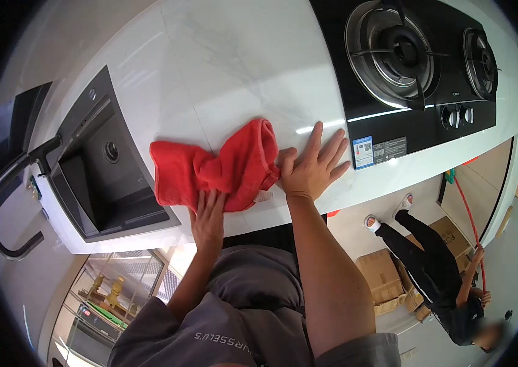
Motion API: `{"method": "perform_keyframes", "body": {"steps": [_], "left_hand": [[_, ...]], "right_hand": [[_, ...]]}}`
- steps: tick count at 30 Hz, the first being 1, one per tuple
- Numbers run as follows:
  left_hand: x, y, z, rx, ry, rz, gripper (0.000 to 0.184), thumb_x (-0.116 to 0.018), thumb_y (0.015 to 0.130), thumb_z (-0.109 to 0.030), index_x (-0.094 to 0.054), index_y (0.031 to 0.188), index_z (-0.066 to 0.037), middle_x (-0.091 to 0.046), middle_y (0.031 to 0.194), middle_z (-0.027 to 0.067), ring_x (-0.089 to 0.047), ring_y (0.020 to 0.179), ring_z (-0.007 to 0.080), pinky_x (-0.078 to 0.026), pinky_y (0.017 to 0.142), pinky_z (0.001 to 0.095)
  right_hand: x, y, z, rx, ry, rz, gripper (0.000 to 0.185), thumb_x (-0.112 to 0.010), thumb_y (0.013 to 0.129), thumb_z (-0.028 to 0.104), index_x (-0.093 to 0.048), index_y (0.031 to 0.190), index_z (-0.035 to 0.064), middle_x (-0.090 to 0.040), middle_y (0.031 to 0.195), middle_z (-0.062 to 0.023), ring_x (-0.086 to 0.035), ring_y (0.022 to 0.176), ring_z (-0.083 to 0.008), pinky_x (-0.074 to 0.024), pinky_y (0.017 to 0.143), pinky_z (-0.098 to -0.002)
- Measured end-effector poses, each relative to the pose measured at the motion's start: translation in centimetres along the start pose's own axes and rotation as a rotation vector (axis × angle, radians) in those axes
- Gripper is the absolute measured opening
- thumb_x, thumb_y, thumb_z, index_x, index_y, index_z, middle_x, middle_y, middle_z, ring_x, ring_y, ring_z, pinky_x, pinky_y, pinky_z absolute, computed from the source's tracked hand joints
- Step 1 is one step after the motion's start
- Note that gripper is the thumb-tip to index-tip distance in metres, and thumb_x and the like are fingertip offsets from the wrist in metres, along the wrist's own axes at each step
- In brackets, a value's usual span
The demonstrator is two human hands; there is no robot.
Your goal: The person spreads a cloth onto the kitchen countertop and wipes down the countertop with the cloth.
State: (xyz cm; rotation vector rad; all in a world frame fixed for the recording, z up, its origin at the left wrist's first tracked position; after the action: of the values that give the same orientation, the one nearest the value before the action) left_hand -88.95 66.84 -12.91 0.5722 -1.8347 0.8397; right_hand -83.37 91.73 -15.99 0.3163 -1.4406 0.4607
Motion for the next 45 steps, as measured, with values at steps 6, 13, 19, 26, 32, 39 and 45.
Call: {"method": "perform_keyframes", "body": {"steps": [6,13,19,26,32,39,45], "left_hand": [[5.3,19.5,3.6,-0.072,0.08,-0.354,0.053,-0.055,0.09,-0.008,-0.047,0.141,-0.019,-0.046,0.147,0.0042,-0.043,0.136,0.0303,-0.031,0.108,0.0622],[10.2,37.7,5.0,-0.11,0.013,-0.487,0.041,-0.049,0.097,-0.019,-0.051,0.137,-0.013,-0.052,0.142,0.0096,-0.046,0.133,0.0325,-0.036,0.108,0.0511],[7.2,26.6,1.7,-0.086,0.115,-0.598,0.052,-0.049,0.089,-0.004,-0.047,0.14,-0.013,-0.054,0.141,0.0089,-0.052,0.127,0.0294,-0.046,0.1,0.0445],[0.0,2.4,-0.5,-0.069,0.011,-0.107,0.052,-0.056,0.083,0.002,-0.056,0.134,-0.009,-0.054,0.14,0.012,-0.05,0.13,0.0358,-0.044,0.1,0.0494],[1.4,5.4,1.9,0.002,-0.125,-0.076,0.05,-0.055,0.085,0.0,-0.057,0.133,-0.013,-0.054,0.139,0.012,-0.05,0.13,0.0347,-0.042,0.102,0.0537],[8.4,29.7,5.4,-0.187,-0.053,-0.53,0.051,-0.049,0.091,-0.003,-0.047,0.14,-0.016,-0.046,0.147,0.0108,-0.042,0.134,0.0374,-0.038,0.106,0.0534],[9.5,37.0,5.8,-0.084,0.04,-0.572,0.047,-0.046,0.098,-0.018,-0.041,0.144,-0.022,-0.047,0.145,0.0107,-0.044,0.131,0.0376,-0.046,0.1,0.051]], "right_hand": [[0.2,0.1,0.0,0.004,-0.009,-0.014,0.072,-0.044,0.083,0.043,-0.031,0.152,0.0241,-0.021,0.157,-0.0227,-0.016,0.147,-0.041,-0.0101,0.111,-0.0671],[0.0,0.2,-0.1,0.005,-0.001,-0.026,0.073,-0.045,0.083,0.044,-0.031,0.152,0.0259,-0.021,0.157,-0.0221,-0.017,0.147,-0.0401,-0.0099,0.111,-0.0663],[-0.1,0.1,0.0,-0.003,0.007,-0.026,0.073,-0.046,0.083,0.044,-0.031,0.152,0.0263,-0.02,0.158,-0.0219,-0.016,0.147,-0.0398,-0.0093,0.111,-0.0666],[0.2,0.1,0.0,-0.014,0.02,-0.011,0.073,-0.048,0.081,0.041,-0.033,0.152,0.026,-0.02,0.158,-0.0219,-0.015,0.148,-0.0399,-0.0089,0.111,-0.0666],[0.1,0.1,-0.1,-0.004,0.016,-0.017,0.073,-0.048,0.082,0.038,-0.032,0.152,0.0266,-0.02,0.158,-0.0217,-0.015,0.148,-0.0395,-0.0082,0.112,-0.0661],[0.1,0.1,-0.1,-0.01,0.005,-0.012,0.073,-0.047,0.083,0.04,-0.031,0.152,0.0259,-0.02,0.158,-0.0215,-0.016,0.148,-0.0389,-0.0086,0.112,-0.0657],[0.0,0.0,0.0,0.002,0.006,-0.018,0.072,-0.046,0.083,0.042,-0.03,0.152,0.026,-0.02,0.158,-0.0214,-0.016,0.148,-0.0386,-0.009,0.112,-0.0657]]}}
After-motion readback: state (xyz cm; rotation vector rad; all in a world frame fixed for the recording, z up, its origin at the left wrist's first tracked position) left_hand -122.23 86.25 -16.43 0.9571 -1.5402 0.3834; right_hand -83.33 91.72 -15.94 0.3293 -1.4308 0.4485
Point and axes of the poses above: each hand's wrist, its own y-axis towards the middle knuckle, its own x-axis out of the back of the hand, z = x × y, the point moved 6 cm from there along y, towards the middle knuckle
